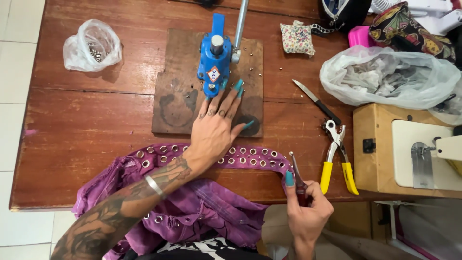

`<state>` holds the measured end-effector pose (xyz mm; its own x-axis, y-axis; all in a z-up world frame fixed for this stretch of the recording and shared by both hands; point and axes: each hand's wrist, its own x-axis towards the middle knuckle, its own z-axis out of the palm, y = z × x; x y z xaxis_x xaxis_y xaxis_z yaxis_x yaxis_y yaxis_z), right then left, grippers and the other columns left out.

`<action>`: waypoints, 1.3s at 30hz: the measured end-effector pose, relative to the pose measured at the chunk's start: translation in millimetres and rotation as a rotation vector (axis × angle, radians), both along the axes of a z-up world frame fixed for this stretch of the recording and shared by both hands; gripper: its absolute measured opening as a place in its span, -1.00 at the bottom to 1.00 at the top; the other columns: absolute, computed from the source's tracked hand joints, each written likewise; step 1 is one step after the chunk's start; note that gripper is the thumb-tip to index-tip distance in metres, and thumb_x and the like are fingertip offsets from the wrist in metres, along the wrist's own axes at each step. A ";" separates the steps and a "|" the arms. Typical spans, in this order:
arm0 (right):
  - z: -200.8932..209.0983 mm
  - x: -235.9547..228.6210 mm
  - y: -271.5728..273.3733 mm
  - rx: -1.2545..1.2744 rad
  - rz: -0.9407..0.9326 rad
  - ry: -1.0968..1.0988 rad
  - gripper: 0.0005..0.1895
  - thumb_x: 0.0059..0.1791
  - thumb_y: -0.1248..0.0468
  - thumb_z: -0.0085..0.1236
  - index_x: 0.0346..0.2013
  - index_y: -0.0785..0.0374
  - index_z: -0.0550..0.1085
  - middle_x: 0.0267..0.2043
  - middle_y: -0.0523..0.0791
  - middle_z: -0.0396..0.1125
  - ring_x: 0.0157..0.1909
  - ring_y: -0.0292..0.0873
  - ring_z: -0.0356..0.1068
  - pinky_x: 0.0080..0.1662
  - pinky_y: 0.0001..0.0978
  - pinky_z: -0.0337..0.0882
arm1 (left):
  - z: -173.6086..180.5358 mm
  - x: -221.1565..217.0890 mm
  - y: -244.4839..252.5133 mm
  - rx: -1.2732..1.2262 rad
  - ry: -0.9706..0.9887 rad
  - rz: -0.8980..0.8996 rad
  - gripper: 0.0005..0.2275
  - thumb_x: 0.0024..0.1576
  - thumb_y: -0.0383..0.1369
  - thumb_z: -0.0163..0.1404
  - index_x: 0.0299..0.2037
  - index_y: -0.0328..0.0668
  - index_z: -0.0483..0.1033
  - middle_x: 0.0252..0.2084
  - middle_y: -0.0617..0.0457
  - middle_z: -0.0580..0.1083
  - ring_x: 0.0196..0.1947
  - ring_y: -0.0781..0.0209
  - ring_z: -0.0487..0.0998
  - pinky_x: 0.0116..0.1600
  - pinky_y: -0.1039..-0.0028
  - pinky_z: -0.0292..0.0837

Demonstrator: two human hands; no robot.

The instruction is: Installing metal eyelets onto a purple leather bag using a hand press and pliers

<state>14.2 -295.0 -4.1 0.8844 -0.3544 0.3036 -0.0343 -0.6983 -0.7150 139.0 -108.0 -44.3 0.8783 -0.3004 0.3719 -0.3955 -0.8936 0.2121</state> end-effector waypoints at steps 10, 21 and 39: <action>-2.0 0.0 -1.5 -0.072 0.033 -0.034 -0.59 -0.18 0.25 0.13 -0.74 0.23 0.08 -0.65 -0.18 0.13 -0.62 -0.32 -0.02 -0.50 -0.49 0.04 | -24.7 -5.4 26.4 -0.066 -0.082 -0.457 -0.74 0.14 -0.35 -0.22 0.00 -0.25 0.28 0.13 0.02 0.24 0.18 0.14 0.15 0.25 0.34 -0.05; 4.2 -2.4 7.6 -0.071 0.073 -0.063 -0.53 -0.20 0.23 0.13 -0.74 0.20 0.00 -0.68 -0.20 0.07 -0.63 -0.33 -0.08 -0.53 -0.50 0.01 | -12.7 -15.5 28.8 -0.318 -0.164 -0.631 -0.84 0.09 -0.52 -0.19 -0.18 -0.30 0.41 -0.10 -0.09 0.42 -0.10 0.06 0.45 0.08 0.35 0.29; 25.6 12.7 23.2 -0.410 0.533 -0.175 -0.77 -0.30 0.35 0.19 -0.61 0.26 0.26 -0.49 -0.08 0.26 -0.48 -0.12 0.25 -0.36 -0.34 0.26 | 53.3 -69.9 49.0 -1.848 0.549 0.145 -0.84 -0.07 -0.46 0.02 -0.29 -0.34 0.49 -0.36 -0.11 0.51 -0.36 0.26 0.52 -0.17 0.57 0.44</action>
<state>26.9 -271.8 21.5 0.8318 0.2880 0.4745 0.4799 -0.8028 -0.3539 69.1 -59.0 9.0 0.9698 0.1559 -0.1875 0.0773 0.5327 0.8428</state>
